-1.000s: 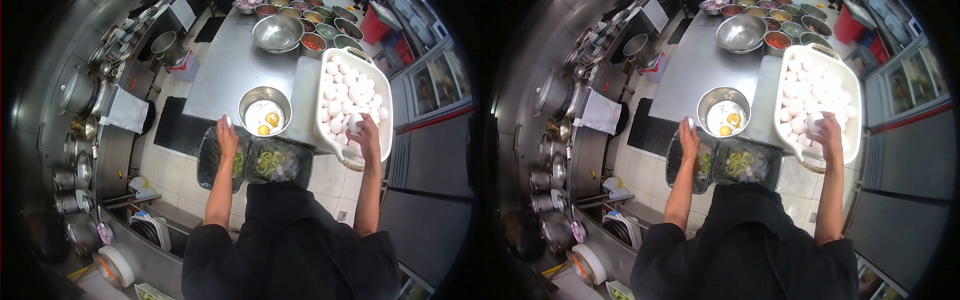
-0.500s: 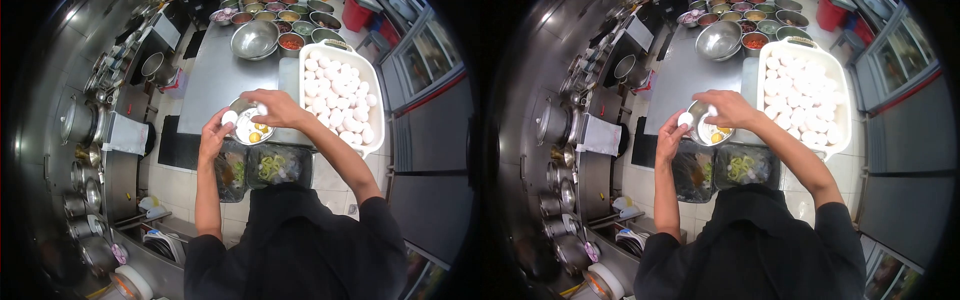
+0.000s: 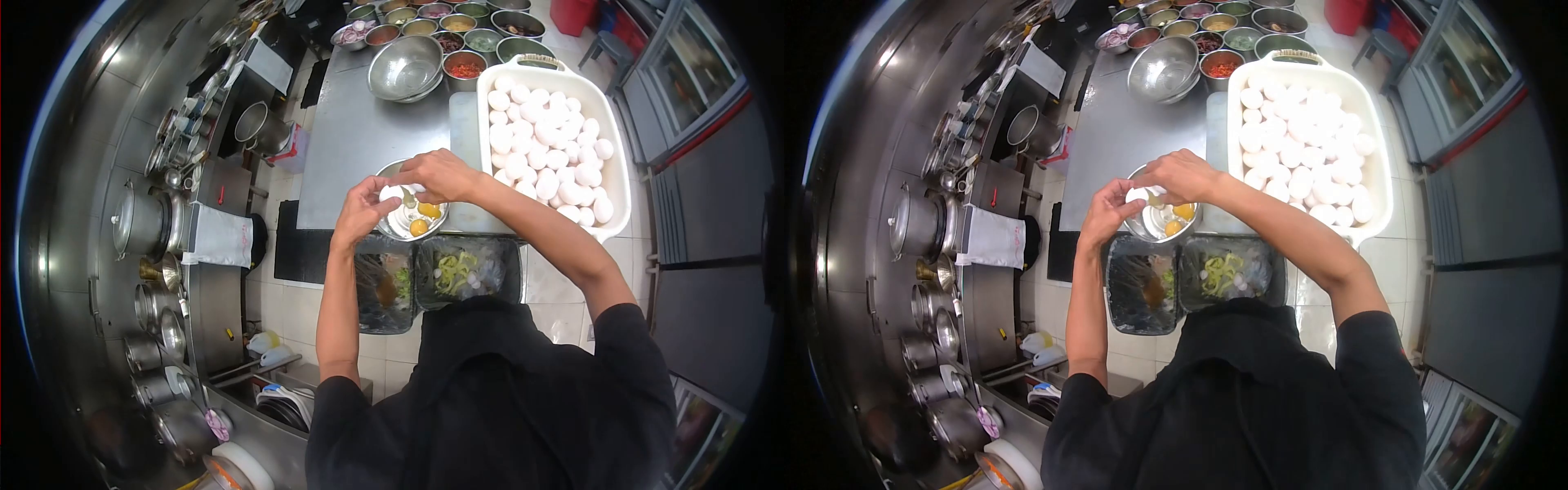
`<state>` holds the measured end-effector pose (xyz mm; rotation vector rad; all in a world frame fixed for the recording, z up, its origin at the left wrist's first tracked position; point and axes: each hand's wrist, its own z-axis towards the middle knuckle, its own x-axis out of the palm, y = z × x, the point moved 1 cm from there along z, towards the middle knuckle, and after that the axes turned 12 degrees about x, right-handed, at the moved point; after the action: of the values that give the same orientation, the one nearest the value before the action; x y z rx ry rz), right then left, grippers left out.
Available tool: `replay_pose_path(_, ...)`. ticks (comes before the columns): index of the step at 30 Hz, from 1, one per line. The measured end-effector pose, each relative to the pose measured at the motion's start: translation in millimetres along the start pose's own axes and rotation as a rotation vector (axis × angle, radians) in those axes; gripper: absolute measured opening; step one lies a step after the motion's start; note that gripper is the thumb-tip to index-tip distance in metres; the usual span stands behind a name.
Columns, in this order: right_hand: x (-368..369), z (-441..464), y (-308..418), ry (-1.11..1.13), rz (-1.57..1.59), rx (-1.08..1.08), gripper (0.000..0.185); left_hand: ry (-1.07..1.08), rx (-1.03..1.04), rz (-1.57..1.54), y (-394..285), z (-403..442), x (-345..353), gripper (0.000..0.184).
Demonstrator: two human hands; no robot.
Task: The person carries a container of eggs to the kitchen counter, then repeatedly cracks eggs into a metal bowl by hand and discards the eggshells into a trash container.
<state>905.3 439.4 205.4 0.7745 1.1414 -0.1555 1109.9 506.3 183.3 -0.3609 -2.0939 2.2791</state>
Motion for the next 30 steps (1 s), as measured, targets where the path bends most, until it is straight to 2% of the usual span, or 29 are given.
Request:
replay_pose_path(3, 3.1, -3.3, -1.3, -0.018, -0.234, 0.036, 0.047, -0.002, 0.21, 0.574, -0.6, 0.0, 3.2, 0.037)
replay_pose_path(6, 3.1, -10.6, 1.7, -0.023, -0.289, 0.169, 0.043, -0.105, 0.342, 0.846, -8.7, -6.0, 14.6, 0.041)
replay_pose_path(9, -10.4, -36.7, 16.0, -0.05, -0.069, 0.281, 0.044, -0.242, 0.293, 0.732, -20.0, -19.4, 24.4, 0.039)
replay_pose_path(12, -7.8, -73.3, 34.2, 0.013, 0.061, 0.39, 0.043, -0.24, 0.094, 0.671, -40.1, -46.2, 35.5, 0.039)
replay_pose_path(15, 7.1, -113.0, 47.6, 0.155, 0.099, 0.519, 0.047, -0.202, 0.069, 0.436, -32.0, -80.8, 55.7, 0.04)
replay_pose_path(17, 20.6, -133.1, 52.9, 0.207, 0.16, 0.646, 0.053, -0.022, 0.025, 0.472, -20.1, -99.1, 71.4, 0.045)
replay_pose_path(19, 29.3, -145.4, 55.6, 0.18, 0.277, 0.799, 0.062, -0.013, 0.121, 0.662, -19.1, -110.8, 91.2, 0.06)
replay_pose_path(20, 21.0, -145.9, 60.2, 0.261, 0.398, 0.841, 0.071, 0.019, 0.128, 0.6, -10.0, -114.6, 94.5, 0.059)
replay_pose_path(21, 30.5, -147.2, 62.3, 0.167, 0.5, 0.847, 0.072, 0.051, 0.134, 0.539, -0.9, -117.8, 97.8, 0.058)
replay_pose_path(23, 48.5, -144.4, 72.3, -0.027, 0.696, 0.85, 0.073, 0.014, -0.14, 0.058, -3.7, -121.8, 110.4, 0.052)
replay_pose_path(24, 43.6, -143.3, 78.7, 0.135, 0.77, 0.891, 0.074, -0.002, -0.276, -0.182, -4.4, -121.8, 117.6, 0.049)
replay_pose_path(27, 55.4, -143.8, 91.2, 0.062, 0.846, 0.736, 0.073, -0.26, -0.078, -0.366, 11.8, -118.4, 132.0, 0.043)
replay_pose_path(28, 41.9, -140.3, 93.9, 0.147, 0.984, 0.762, 0.071, -0.302, -0.1, -0.45, 26.1, -118.9, 129.4, 0.044)
replay_pose_path(30, 1.2, -135.0, 83.5, 0.049, 0.695, 0.751, 0.069, -0.379, -0.124, -0.646, 27.0, -117.2, 118.6, 0.045)
